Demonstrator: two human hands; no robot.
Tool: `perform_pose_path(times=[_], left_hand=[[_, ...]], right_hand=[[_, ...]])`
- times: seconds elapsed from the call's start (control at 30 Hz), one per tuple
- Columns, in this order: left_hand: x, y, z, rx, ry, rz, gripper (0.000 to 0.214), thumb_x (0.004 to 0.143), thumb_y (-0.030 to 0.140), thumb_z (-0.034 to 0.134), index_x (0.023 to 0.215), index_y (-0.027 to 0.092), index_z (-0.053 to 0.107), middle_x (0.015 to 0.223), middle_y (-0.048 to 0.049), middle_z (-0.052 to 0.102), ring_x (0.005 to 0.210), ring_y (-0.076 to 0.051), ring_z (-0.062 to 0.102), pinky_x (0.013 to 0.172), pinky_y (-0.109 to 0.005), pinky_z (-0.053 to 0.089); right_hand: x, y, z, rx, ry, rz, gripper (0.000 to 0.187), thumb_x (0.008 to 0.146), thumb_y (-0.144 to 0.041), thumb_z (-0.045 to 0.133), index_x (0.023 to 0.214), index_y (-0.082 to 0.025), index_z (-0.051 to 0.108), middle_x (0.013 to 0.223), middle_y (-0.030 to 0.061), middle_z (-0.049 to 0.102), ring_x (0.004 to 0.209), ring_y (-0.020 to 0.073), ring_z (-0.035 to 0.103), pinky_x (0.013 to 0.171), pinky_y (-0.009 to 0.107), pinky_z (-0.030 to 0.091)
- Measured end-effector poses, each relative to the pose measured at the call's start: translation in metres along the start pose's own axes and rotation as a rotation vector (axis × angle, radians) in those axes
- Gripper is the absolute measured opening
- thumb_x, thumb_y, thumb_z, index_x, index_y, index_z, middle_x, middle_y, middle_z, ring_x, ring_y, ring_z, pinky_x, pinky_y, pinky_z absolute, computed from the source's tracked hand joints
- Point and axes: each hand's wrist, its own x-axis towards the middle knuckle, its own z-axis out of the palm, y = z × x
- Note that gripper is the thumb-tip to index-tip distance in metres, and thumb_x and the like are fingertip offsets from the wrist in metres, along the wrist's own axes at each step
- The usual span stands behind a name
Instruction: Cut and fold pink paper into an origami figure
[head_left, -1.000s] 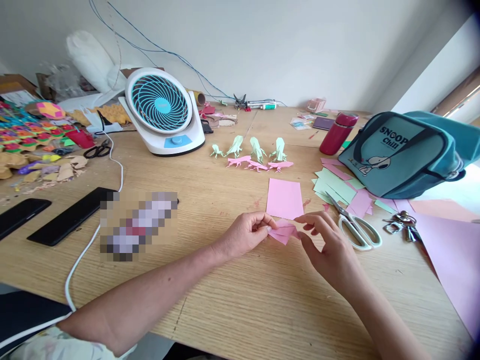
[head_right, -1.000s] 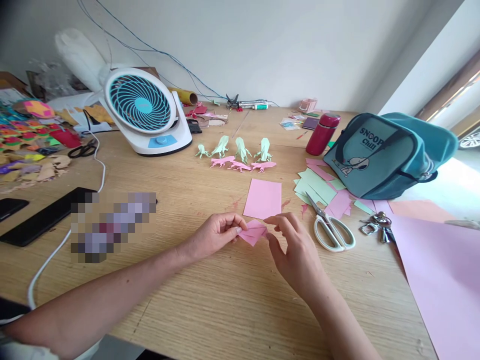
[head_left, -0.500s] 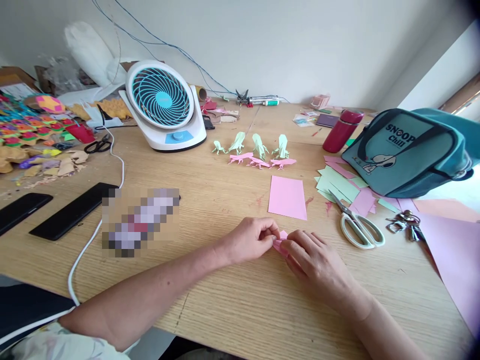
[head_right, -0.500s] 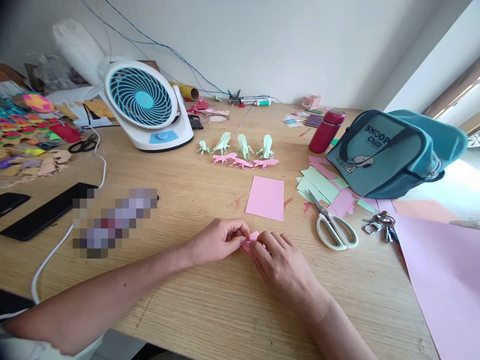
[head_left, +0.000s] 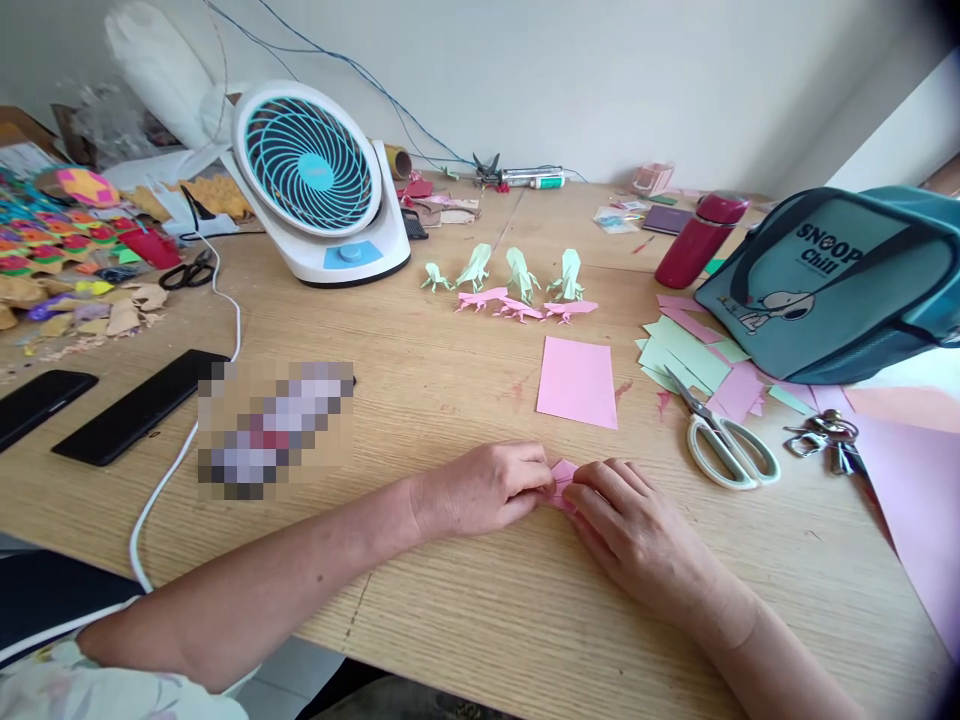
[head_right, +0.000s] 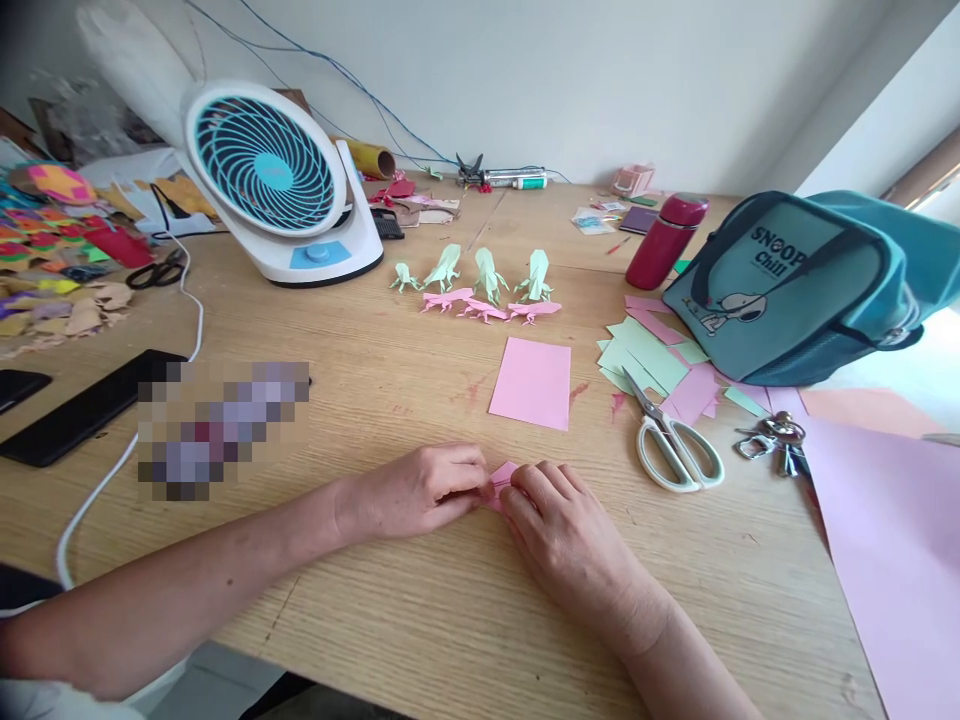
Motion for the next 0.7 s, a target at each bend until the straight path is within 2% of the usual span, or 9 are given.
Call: perform_pose_path(times=[0.13,0.27,0.5,0.7], left_hand=[[-0.0016,-0.001,0.003,0.042,-0.011,0.026,0.015,0.096,0.021,0.05,0.091,0.014,0.062,0.087,-0.0044,0.058,0.083,-0.014,0.057,0.076,-0.022,0.045],[-0.0019,-0.0011,0.0049,0.061,0.004,0.028,0.011,0.094,0.021,0.054,0.092,0.014,0.062,0.089,-0.0047,0.059,0.087,-0.015,0.057,0.08,-0.024,0.046],[-0.0018,-0.0003,0.006,0.049,0.026,-0.018,0.007,0.09,0.019,0.06,0.092,0.013,0.063,0.09,-0.0043,0.059,0.084,-0.014,0.058,0.075,-0.022,0.046],[-0.0004,0.0,0.0079,-0.013,0.038,-0.078,0.016,0.096,0.02,0.05,0.1,0.016,0.066,0.093,-0.0046,0.062,0.086,-0.014,0.06,0.079,-0.022,0.046]], right_hand=[[-0.0004,0.0,0.0015,0.04,-0.008,-0.014,0.02,0.096,-0.01,0.045,0.083,-0.015,0.059,0.083,0.0092,0.056,0.078,0.0215,0.048,0.068,0.035,0.043],[-0.001,-0.0003,0.0022,0.083,-0.014,0.007,0.019,0.096,-0.009,0.044,0.088,-0.014,0.06,0.081,0.0079,0.055,0.075,0.0207,0.047,0.066,0.035,0.043],[-0.0006,-0.0022,0.0021,0.278,0.024,0.151,0.015,0.095,-0.009,0.046,0.089,-0.016,0.058,0.086,0.0069,0.055,0.078,0.0197,0.05,0.07,0.034,0.044],[0.002,-0.0021,0.0021,0.399,0.027,0.29,0.014,0.094,-0.01,0.047,0.088,-0.019,0.056,0.089,0.0049,0.056,0.079,0.0175,0.052,0.071,0.032,0.045]])
